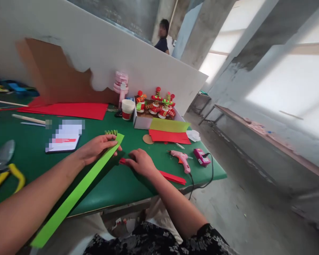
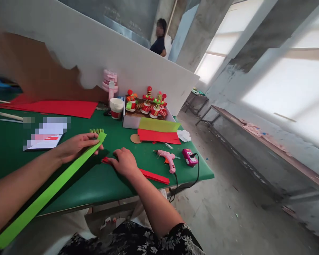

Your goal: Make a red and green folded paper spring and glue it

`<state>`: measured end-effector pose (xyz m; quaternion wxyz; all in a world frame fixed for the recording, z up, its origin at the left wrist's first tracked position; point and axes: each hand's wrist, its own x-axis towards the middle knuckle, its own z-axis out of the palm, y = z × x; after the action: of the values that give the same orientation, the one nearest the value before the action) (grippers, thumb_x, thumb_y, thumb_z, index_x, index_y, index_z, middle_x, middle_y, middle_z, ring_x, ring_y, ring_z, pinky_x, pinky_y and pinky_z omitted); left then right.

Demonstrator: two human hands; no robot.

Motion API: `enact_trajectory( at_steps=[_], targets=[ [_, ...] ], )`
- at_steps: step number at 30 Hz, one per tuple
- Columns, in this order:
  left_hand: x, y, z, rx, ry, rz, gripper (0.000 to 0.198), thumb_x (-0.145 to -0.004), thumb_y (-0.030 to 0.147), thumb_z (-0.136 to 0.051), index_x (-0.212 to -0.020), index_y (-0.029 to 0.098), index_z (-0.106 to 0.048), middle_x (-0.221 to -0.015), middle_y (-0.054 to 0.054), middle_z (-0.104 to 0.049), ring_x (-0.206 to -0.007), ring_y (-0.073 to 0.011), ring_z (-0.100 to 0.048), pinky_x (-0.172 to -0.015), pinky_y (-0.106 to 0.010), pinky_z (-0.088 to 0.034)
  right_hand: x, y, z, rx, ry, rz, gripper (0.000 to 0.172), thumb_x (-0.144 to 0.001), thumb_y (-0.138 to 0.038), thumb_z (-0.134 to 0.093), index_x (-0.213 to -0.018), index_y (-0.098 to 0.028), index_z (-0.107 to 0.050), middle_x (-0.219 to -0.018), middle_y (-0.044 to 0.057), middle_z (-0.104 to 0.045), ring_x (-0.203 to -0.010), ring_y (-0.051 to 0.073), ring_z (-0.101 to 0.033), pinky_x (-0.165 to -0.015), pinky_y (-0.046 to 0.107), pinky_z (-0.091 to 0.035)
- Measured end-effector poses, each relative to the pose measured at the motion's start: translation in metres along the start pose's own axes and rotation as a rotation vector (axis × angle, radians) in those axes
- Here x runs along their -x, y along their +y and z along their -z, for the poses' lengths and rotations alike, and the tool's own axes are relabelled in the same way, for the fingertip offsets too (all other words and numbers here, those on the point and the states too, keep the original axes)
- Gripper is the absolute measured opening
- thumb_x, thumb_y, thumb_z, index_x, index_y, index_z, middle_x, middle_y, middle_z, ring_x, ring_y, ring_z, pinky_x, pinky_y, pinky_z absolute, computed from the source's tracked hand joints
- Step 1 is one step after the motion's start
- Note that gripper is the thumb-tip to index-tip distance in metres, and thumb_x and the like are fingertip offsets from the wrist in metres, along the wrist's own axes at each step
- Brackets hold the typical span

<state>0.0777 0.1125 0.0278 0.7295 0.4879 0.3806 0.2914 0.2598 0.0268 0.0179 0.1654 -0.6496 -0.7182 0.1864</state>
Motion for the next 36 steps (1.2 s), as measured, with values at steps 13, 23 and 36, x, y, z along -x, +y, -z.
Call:
enact_trajectory(
  at_steps=[13,23,36],
  targets=[
    [-0.008,-0.005,0.006,-0.010,-0.027,0.000,0.030,-0.072,0.032,-0.078,-0.086,0.019,-0.055,-0.072,-0.004,-0.073,-0.056,-0.0128,-0.063,-0.058,-0.025,-0.053,0.000,-0.007,-0.003,0.087,-0.023,-0.135,0.015,-0.086,-0.031,-0.072,-0.091,-0.021,-0.062,-0.091,0.003,-0.063,-0.085,0.019,-0.057,-0.070,0.028,-0.036],
    [-0.006,-0.006,0.003,-0.075,-0.032,-0.003,0.031,-0.068,0.037,-0.079,-0.083,0.019,-0.057,-0.071,-0.002,-0.072,-0.055,-0.0146,-0.063,-0.058,-0.027,-0.052,0.009,-0.014,-0.003,-0.157,0.014,-0.191,0.016,-0.081,-0.015,-0.069,-0.076,-0.023,-0.056,-0.073,-0.003,-0.062,-0.071,0.015,-0.057,-0.062,0.025,-0.034],
    [0.000,-0.006,-0.014,-0.148,-0.125,0.030,0.044,-0.064,0.046,-0.080,-0.087,0.018,-0.055,-0.073,-0.004,-0.075,-0.057,-0.0155,-0.065,-0.054,-0.024,-0.046,0.000,0.001,0.025,-0.885,0.192,-0.209,0.011,-0.077,-0.027,-0.064,-0.082,-0.022,-0.057,-0.058,-0.007,-0.058,-0.046,0.010,-0.054,-0.049,0.021,-0.044]
  ],
)
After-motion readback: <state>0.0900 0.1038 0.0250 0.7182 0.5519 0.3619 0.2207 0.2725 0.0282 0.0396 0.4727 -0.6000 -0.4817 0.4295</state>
